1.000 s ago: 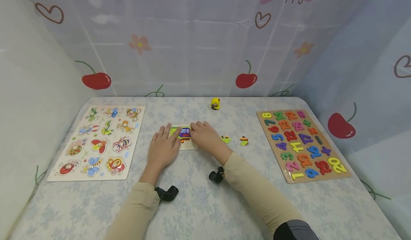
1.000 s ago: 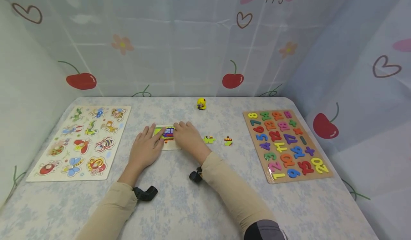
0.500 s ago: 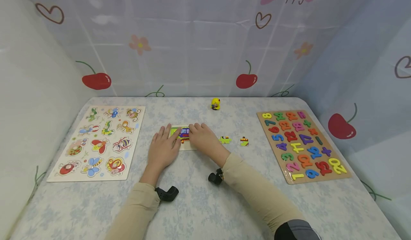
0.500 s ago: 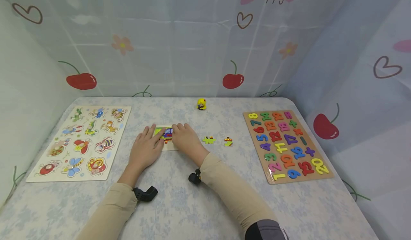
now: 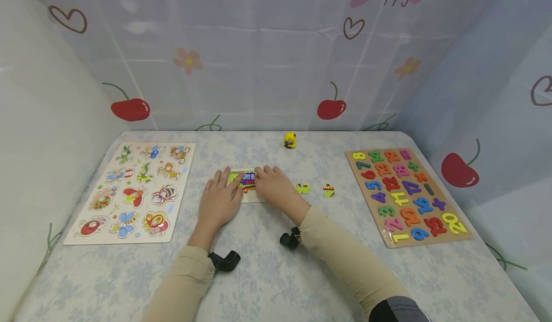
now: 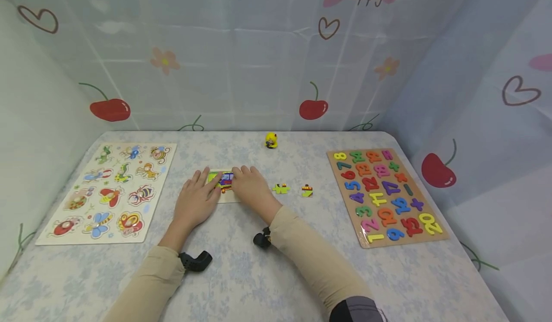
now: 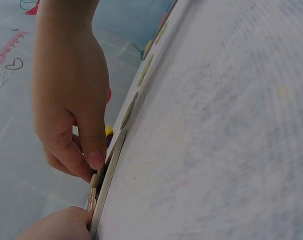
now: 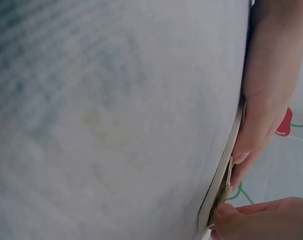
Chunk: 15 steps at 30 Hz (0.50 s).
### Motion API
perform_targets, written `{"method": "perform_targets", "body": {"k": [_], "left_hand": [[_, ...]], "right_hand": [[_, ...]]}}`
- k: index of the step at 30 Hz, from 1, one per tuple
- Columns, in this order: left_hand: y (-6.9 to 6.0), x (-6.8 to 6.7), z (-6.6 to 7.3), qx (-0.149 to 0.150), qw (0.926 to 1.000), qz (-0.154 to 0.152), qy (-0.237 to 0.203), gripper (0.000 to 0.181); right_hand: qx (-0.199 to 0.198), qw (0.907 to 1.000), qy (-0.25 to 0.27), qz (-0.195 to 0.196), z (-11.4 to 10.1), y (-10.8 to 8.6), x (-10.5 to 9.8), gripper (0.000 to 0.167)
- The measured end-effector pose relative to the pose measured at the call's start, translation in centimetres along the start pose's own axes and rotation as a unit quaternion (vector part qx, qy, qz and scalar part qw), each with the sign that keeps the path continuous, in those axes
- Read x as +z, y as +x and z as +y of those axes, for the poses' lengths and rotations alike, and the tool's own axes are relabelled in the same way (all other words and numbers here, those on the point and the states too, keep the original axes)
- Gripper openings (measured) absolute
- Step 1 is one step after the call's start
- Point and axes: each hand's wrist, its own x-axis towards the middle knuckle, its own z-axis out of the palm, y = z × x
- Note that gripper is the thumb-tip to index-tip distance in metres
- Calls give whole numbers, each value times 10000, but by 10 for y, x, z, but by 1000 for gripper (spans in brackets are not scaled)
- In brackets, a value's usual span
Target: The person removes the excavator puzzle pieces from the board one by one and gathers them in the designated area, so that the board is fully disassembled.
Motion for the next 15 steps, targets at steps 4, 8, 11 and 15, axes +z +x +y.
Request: {"method": "perform_targets", "body": {"k": [4,8,11,15], "left_hand": [[0,0,0,-21,10000,-26,-11,52],[-1,-1,0,-26,10000,-14,-26,52],[-1,0,1,-14,10000,-8,-13,52],[0,0,0,-13,10000,-1,34,52]], "right_hand": [[57,9999,142,-33,2,-1,-1,30],[79,9995,301,-35,5,-1,0,29],[88,9986,524,-19,7,-1,1,28],[133,9956,922,-26,9,-1,2,28]]}}
